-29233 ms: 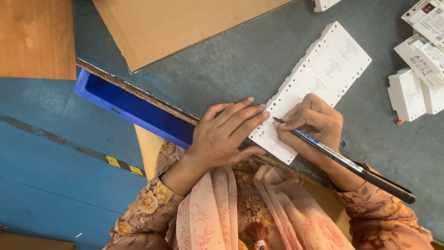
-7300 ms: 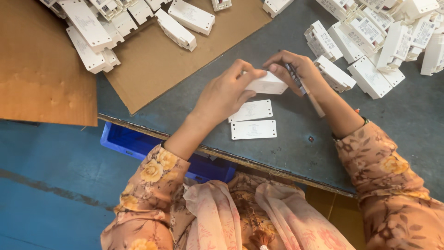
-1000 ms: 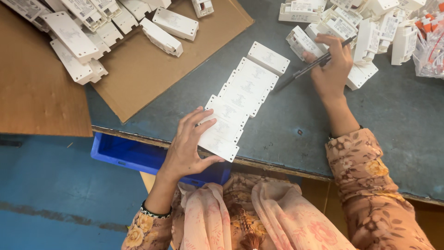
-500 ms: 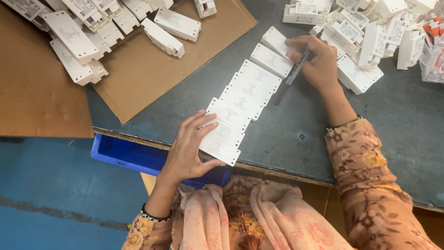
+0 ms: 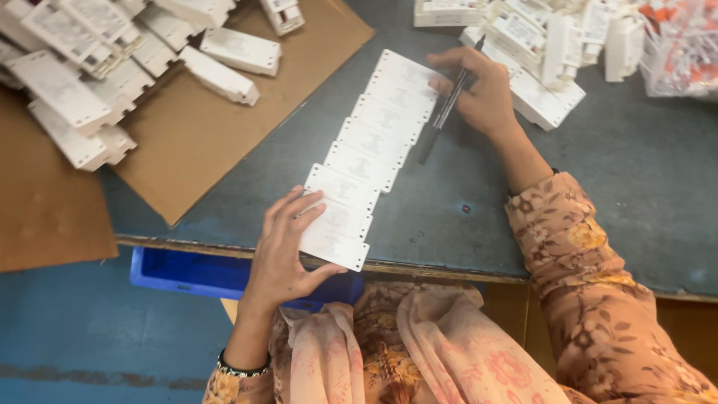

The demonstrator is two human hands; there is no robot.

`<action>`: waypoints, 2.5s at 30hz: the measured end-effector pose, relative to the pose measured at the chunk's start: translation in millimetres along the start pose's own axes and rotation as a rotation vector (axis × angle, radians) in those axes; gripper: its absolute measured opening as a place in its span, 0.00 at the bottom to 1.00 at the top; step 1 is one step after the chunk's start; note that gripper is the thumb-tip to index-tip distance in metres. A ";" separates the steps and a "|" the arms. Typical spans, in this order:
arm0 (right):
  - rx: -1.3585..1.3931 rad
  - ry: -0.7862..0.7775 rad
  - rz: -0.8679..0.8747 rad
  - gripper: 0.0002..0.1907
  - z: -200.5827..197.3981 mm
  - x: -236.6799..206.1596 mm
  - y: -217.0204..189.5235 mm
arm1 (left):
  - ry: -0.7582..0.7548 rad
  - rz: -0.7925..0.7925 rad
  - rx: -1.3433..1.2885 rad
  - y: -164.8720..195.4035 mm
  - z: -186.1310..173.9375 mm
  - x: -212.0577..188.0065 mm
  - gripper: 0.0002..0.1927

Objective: The person writes codes on a sheet of labels with a pen, then peels and applies the labels to white electronic modules at a workbench.

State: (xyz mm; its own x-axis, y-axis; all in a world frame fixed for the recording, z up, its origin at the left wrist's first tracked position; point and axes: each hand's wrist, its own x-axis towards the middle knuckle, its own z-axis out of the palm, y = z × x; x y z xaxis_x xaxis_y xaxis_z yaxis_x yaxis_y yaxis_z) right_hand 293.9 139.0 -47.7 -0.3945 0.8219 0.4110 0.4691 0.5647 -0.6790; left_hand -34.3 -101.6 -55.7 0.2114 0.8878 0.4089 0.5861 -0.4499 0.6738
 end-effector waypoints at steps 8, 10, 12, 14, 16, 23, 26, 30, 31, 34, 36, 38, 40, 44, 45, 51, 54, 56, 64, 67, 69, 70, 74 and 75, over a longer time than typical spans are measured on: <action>-0.569 0.086 -0.047 0.16 -77.3 -65.5 17.6 | 0.009 0.007 0.017 1.6 -1.1 0.7 0.49; -0.661 0.092 0.024 0.18 -89.2 -90.4 25.4 | 0.004 0.015 0.018 0.7 -0.7 1.1 0.49; -0.703 0.139 -0.002 0.24 -98.2 -105.4 36.0 | 0.004 0.018 0.012 0.4 -0.4 0.9 0.49; -0.716 0.165 -0.016 0.29 -105.7 -112.0 46.4 | 0.004 0.024 0.001 0.1 -0.2 1.1 0.49; -0.701 0.166 -0.016 0.33 -111.0 -112.3 56.0 | 0.000 0.024 0.002 -0.2 -0.1 1.7 0.49; -0.644 0.154 0.039 0.37 -118.8 -103.8 72.4 | 0.002 0.017 0.011 -0.2 1.1 1.8 0.47; -0.647 0.127 0.050 0.36 -119.8 -107.3 72.0 | 0.020 0.028 0.009 -0.6 2.2 2.0 0.46; -0.599 0.066 0.037 0.35 -114.1 -115.1 46.1 | 0.013 0.022 -0.007 -1.5 2.8 2.7 0.46; -0.572 0.045 0.042 0.35 -109.7 -117.6 34.7 | 0.013 0.015 0.002 -1.5 3.6 3.1 0.46; -0.523 -0.030 0.031 0.37 -87.9 -124.9 -4.2 | 0.016 -0.012 0.028 -1.6 8.9 4.4 0.47; -0.513 -0.084 -0.029 0.39 -69.2 -128.3 -31.5 | 0.031 -0.030 0.045 -1.0 13.4 4.4 0.47; -0.470 -0.117 -0.071 0.41 -50.7 -130.2 -56.7 | 0.057 -0.041 0.067 -0.9 17.2 4.5 0.46; -0.389 -0.134 -0.071 0.42 -36.0 -131.8 -78.1 | 0.067 -0.055 0.078 -0.7 20.1 4.5 0.46; -0.376 -0.174 -0.096 0.41 -19.3 -133.9 -103.4 | 0.064 -0.053 0.078 0.3 20.2 4.5 0.47; -0.350 -0.176 -0.095 0.41 -16.4 -134.2 -105.9 | 0.040 -0.067 0.079 0.6 18.8 5.3 0.47; -0.299 -0.102 -0.153 0.37 -2.8 -139.1 -103.3 | -0.163 0.017 0.118 -6.7 -0.4 29.1 0.61; -0.298 -0.076 -0.195 0.35 -0.4 -141.8 -99.7 | -0.325 0.046 0.161 -14.1 -9.3 52.1 0.72; -0.293 -0.071 -0.197 0.35 -0.2 -142.6 -98.4 | -0.392 0.081 0.173 -17.2 -15.5 62.6 0.73; -0.231 -0.087 -0.138 0.36 -0.1 -141.6 -97.7 | -0.414 0.067 0.143 -20.1 -21.1 66.7 0.65; -0.204 -0.101 -0.128 0.36 -0.4 -141.3 -97.6 | -0.432 0.072 0.149 -24.0 -22.5 64.9 0.64; -0.169 -0.115 -0.120 0.36 -0.7 -141.5 -97.4 | -0.457 0.067 0.155 -25.0 -22.8 65.4 0.63; -0.151 -0.122 -0.116 0.36 -0.7 -141.6 -97.3 | -0.469 0.061 0.156 -24.7 -23.6 65.7 0.63; -0.174 -0.117 -0.144 0.36 -0.2 -142.3 -97.4 | -0.472 0.104 0.223 -17.1 -25.8 68.2 0.66; -0.174 -0.116 -0.144 0.36 0.1 -142.4 -97.5 | -0.485 0.096 0.239 -14.1 -26.2 68.9 0.67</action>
State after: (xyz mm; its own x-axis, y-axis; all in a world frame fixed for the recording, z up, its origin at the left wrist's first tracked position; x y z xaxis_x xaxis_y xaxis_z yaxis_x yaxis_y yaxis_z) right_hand 304.2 -33.1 -40.1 -0.5504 0.7238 0.4161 0.5266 0.6877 -0.4998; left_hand -48.4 -36.7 -21.0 0.5762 0.8121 0.0925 0.6960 -0.5468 0.4654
